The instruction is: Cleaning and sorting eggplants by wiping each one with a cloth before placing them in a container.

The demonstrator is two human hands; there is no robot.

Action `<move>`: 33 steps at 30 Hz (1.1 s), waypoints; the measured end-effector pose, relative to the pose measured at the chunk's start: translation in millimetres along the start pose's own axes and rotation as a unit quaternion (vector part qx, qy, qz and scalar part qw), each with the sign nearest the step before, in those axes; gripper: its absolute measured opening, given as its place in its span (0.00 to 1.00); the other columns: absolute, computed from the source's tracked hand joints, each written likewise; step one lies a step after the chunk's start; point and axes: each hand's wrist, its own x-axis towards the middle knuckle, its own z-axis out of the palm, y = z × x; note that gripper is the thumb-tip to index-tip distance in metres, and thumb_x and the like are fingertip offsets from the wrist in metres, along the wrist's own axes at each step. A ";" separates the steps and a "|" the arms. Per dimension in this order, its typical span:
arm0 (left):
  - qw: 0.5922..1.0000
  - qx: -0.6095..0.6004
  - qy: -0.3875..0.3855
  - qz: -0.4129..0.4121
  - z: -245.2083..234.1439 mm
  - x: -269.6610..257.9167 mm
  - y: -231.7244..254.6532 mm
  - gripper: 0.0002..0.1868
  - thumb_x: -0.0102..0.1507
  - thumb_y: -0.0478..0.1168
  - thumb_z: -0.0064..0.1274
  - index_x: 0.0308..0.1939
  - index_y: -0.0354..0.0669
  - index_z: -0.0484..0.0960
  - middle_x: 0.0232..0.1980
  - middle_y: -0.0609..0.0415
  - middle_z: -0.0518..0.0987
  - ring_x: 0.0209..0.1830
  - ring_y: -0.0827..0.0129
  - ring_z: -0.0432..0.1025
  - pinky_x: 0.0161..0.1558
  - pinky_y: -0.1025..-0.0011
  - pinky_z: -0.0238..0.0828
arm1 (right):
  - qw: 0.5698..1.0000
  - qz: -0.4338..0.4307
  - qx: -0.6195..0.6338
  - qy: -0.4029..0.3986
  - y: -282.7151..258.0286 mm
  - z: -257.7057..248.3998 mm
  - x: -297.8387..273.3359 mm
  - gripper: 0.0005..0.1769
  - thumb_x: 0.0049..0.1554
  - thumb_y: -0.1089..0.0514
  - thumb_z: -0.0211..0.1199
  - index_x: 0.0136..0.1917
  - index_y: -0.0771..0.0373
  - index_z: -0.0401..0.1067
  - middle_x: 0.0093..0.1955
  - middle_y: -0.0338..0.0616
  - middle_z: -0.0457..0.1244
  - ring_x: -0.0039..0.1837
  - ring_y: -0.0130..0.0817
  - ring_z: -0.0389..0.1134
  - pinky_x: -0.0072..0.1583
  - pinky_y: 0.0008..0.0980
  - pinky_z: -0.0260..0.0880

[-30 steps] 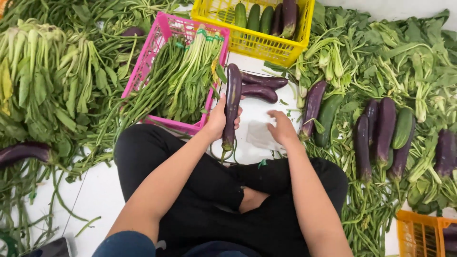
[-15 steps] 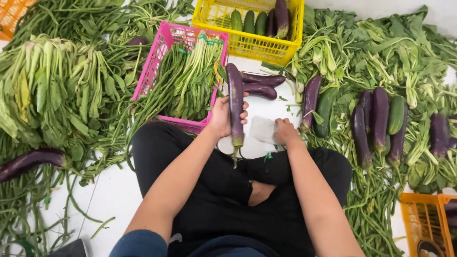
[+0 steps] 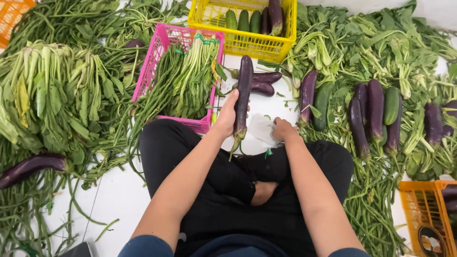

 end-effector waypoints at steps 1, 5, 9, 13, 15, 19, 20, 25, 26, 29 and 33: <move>1.000 -0.001 -0.001 0.000 1.7 1.0 1.5 0.22 0.73 0.55 0.41 0.67 0.51 0.69 0.42 0.48 0.76 0.35 0.63 0.77 0.32 0.71 0.79 | 1.000 0.000 0.000 0.001 0.4 -1.0 0.8 0.27 0.58 0.56 0.61 0.71 0.54 0.66 0.67 0.52 0.65 0.70 0.51 0.66 0.66 0.55 0.59; 0.984 -0.127 -0.105 -0.069 1.3 10.5 -1.0 0.22 0.67 0.58 0.36 0.51 0.46 0.73 0.41 0.45 0.77 0.33 0.63 0.73 0.30 0.72 0.74 | 1.000 0.001 0.014 -0.019 -4.0 -5.0 -4.9 0.27 0.59 0.56 0.60 0.71 0.56 0.66 0.68 0.54 0.65 0.72 0.52 0.64 0.66 0.56 0.59; 0.938 -0.247 -0.211 -0.123 21.7 -15.1 30.9 0.25 0.61 0.60 0.39 0.43 0.41 0.70 0.34 0.49 0.65 0.27 0.66 0.62 0.23 0.74 0.63 | 1.000 0.006 0.023 -0.020 -1.2 -3.8 -0.6 0.27 0.58 0.56 0.60 0.71 0.56 0.67 0.68 0.54 0.65 0.71 0.52 0.65 0.65 0.55 0.59; 0.924 -0.261 -0.245 -0.132 15.1 -13.3 30.6 0.24 0.62 0.58 0.37 0.44 0.40 0.68 0.36 0.50 0.61 0.25 0.69 0.59 0.21 0.76 0.61 | 0.999 0.006 0.029 -0.027 -5.5 -11.9 -10.0 0.27 0.58 0.55 0.60 0.71 0.56 0.67 0.69 0.54 0.64 0.72 0.52 0.64 0.65 0.55 0.59; 0.976 -0.111 -0.170 -0.077 -2.8 7.2 12.2 0.28 0.64 0.60 0.32 0.46 0.38 0.72 0.36 0.45 0.68 0.22 0.65 0.63 0.20 0.70 0.63 | 0.999 0.011 0.041 -0.026 -5.6 -14.4 -7.4 0.27 0.58 0.55 0.59 0.70 0.57 0.68 0.66 0.54 0.66 0.70 0.51 0.66 0.64 0.54 0.63; 0.954 0.270 0.003 0.132 31.4 -21.1 14.5 0.34 0.73 0.45 0.36 0.80 0.38 0.44 0.45 0.44 0.76 0.33 0.67 0.75 0.33 0.72 0.76 | 0.998 0.019 0.049 -0.029 -4.2 -11.0 3.0 0.24 0.59 0.54 0.58 0.68 0.59 0.70 0.65 0.55 0.66 0.69 0.52 0.66 0.63 0.54 0.65; 0.903 0.374 0.011 0.212 40.1 -30.1 17.8 0.35 0.73 0.46 0.38 0.81 0.45 0.44 0.51 0.40 0.73 0.42 0.56 0.74 0.41 0.62 0.74 | 0.998 0.023 0.051 -0.035 -2.1 -5.2 11.6 0.25 0.58 0.53 0.58 0.68 0.58 0.70 0.65 0.55 0.66 0.69 0.52 0.66 0.63 0.54 0.65; 0.733 0.600 0.015 0.320 45.8 -35.8 22.0 0.34 0.74 0.52 0.41 0.83 0.59 0.49 0.57 0.49 0.70 0.47 0.56 0.76 0.43 0.60 0.77 | 0.998 0.024 0.052 -0.041 1.8 6.5 24.6 0.24 0.58 0.52 0.58 0.67 0.58 0.71 0.64 0.55 0.67 0.68 0.52 0.68 0.62 0.54 0.67; 0.637 0.640 0.045 0.427 42.6 -28.9 22.0 0.30 0.73 0.53 0.42 0.79 0.62 0.58 0.54 0.50 0.72 0.46 0.56 0.76 0.43 0.61 0.76 | 0.997 0.025 0.064 -0.040 2.1 6.9 24.8 0.24 0.58 0.53 0.59 0.66 0.59 0.72 0.63 0.56 0.68 0.67 0.53 0.68 0.62 0.54 0.68; 0.480 0.676 0.092 0.552 40.6 -19.0 30.3 0.22 0.73 0.53 0.43 0.72 0.69 0.71 0.52 0.53 0.74 0.45 0.59 0.74 0.45 0.63 0.72 | 0.996 0.024 0.079 -0.042 1.1 4.0 25.6 0.24 0.57 0.54 0.59 0.66 0.61 0.72 0.62 0.59 0.68 0.67 0.55 0.68 0.62 0.54 0.69; 0.412 0.672 0.126 0.602 47.7 -17.1 39.0 0.20 0.73 0.43 0.40 0.65 0.75 0.78 0.52 0.53 0.75 0.47 0.61 0.71 0.48 0.64 0.67 | 0.995 0.020 0.079 -0.051 -2.7 1.4 25.0 0.25 0.58 0.54 0.59 0.66 0.64 0.72 0.62 0.61 0.68 0.67 0.56 0.68 0.62 0.54 0.70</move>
